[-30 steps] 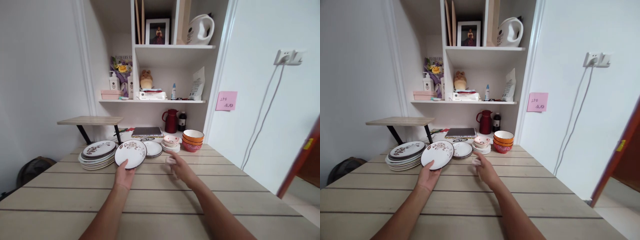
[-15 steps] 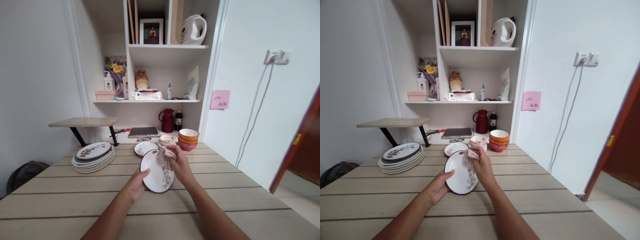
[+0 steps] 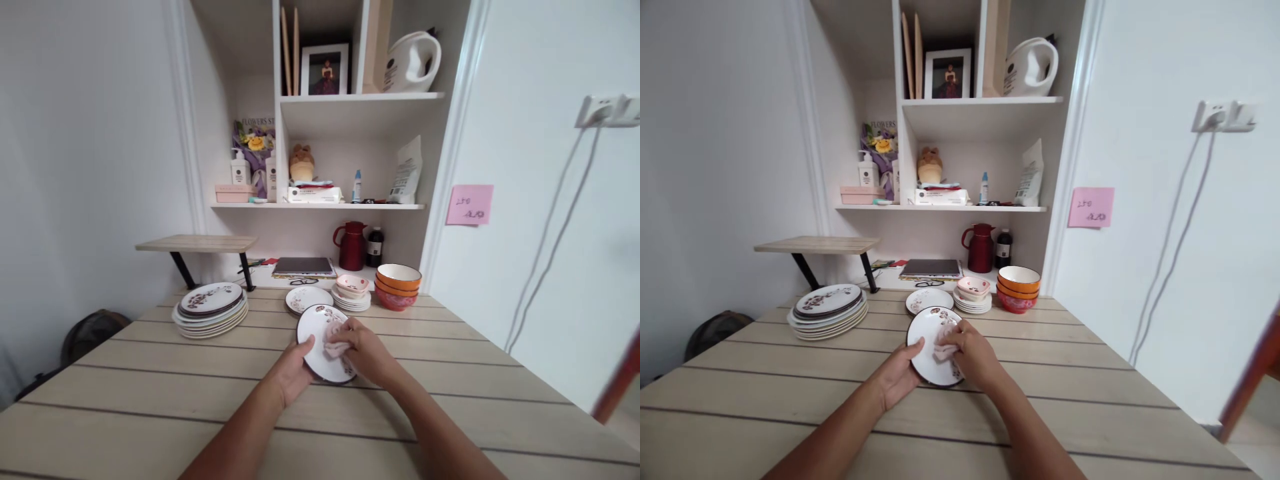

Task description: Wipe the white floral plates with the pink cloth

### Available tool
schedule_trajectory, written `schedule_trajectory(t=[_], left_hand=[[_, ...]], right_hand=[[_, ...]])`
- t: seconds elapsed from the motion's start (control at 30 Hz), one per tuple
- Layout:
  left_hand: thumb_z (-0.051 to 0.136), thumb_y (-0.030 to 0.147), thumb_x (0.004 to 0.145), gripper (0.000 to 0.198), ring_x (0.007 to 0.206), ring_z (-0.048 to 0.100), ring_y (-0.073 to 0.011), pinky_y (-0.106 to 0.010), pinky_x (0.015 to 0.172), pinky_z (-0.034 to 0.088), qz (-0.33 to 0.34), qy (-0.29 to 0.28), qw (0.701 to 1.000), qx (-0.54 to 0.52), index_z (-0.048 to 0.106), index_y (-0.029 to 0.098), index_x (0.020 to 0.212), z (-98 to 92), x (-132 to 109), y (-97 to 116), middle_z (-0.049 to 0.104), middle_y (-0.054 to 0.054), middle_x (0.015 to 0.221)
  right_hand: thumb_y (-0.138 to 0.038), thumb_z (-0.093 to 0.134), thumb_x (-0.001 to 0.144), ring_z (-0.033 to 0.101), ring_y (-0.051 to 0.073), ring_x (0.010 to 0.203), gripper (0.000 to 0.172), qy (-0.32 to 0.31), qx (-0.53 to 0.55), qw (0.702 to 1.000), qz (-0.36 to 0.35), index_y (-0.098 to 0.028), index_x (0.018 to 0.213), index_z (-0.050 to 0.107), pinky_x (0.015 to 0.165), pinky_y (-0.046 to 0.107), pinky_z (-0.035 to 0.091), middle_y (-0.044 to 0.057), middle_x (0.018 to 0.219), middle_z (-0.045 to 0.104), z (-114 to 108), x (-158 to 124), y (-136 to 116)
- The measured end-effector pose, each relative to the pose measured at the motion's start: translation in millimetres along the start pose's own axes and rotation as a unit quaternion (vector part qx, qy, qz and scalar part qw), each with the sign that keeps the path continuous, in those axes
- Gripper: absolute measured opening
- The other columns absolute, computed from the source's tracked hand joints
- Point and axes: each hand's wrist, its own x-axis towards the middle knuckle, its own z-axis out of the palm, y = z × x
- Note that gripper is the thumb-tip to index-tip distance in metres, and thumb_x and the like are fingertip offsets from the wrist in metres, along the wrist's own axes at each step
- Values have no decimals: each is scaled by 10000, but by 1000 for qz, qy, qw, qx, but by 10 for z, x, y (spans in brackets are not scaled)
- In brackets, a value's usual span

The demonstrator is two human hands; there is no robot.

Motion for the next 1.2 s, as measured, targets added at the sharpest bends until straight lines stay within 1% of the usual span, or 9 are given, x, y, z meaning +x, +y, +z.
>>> schedule_trajectory(t=[0.07, 0.17, 0.3, 0.4, 0.6, 0.83, 0.97, 1.1, 1.2], left_hand=[[675, 329, 811, 414, 1033, 645, -290, -426, 948, 450, 11, -10, 1000, -4, 630, 106, 1157, 2, -1, -13, 712, -170, 1051], [684, 355, 806, 434, 1050, 639, -287, -422, 949, 447, 7, -15, 1000, 2, 626, 137, 1176, 15, -13, -21, 704, -157, 1091], [702, 342, 792, 439, 1077, 630, -277, -404, 982, 421, -4, -39, 999, 13, 627, 144, 1177, 23, -38, -21, 705, -153, 1092], [702, 326, 794, 453, 1100, 620, -274, -408, 1004, 405, -6, -49, 999, 13, 613, 137, 1196, 20, -40, -28, 702, -158, 1098], [689, 332, 802, 437, 1100, 615, -280, -424, 999, 416, 36, -10, 999, -29, 616, 120, 1177, 11, -4, -26, 693, -165, 1114], [675, 382, 811, 467, 975, 660, -282, -413, 920, 461, 12, -36, 999, -9, 616, 97, 1176, 5, -45, 44, 695, -180, 1087], [680, 420, 803, 502, 961, 665, -264, -390, 919, 459, -8, -46, 999, 20, 610, 122, 1201, 47, -64, 73, 705, -160, 1072], [677, 448, 797, 553, 1030, 646, -272, -398, 949, 444, -15, -29, 999, 30, 580, 149, 1251, 81, -85, 88, 702, -154, 1095], [684, 428, 796, 568, 1054, 639, -278, -409, 955, 443, -21, -18, 999, 34, 560, 147, 1274, 86, -99, 96, 692, -165, 1120]], right_hand=[[-7, 461, 644, 597, 194, 924, 511, -8, 12, 1000, -23, -263, 1002, 721, 845, 321, 456, 56, 988, 611, 42, 7, -48], [-37, 465, 650, 586, 200, 962, 514, 29, 40, 998, -43, -239, 1095, 623, 852, 323, 446, 56, 1045, 624, 112, 40, -115], [-123, 467, 706, 583, 196, 859, 313, 107, 36, 994, 7, -219, 996, 535, 772, 317, 447, 39, 959, 628, 103, 86, -106], [-160, 467, 727, 579, 194, 829, 213, 124, -19, 991, 52, -220, 911, 557, 747, 312, 429, 36, 953, 616, 26, 96, -9], [-143, 521, 720, 602, 200, 862, 344, 11, -84, 994, 70, -263, 1000, 681, 757, 294, 411, 43, 965, 648, -18, 65, 85], [-150, 605, 705, 611, 195, 871, 284, -81, 34, 995, -40, -265, 936, 723, 798, 288, 440, 28, 932, 685, 70, -17, -304], [-153, 575, 750, 599, 199, 912, 253, -1, 40, 998, -39, -278, 904, 732, 834, 309, 447, 40, 952, 650, 151, 23, -329], [-175, 558, 783, 589, 204, 978, 309, 90, 22, 995, 27, -288, 1031, 704, 851, 310, 438, 50, 1041, 642, 114, 99, -153], [-243, 558, 813, 599, 204, 946, 294, 100, 4, 992, 77, -267, 1074, 692, 830, 304, 432, 68, 1051, 643, 43, 120, -42]])
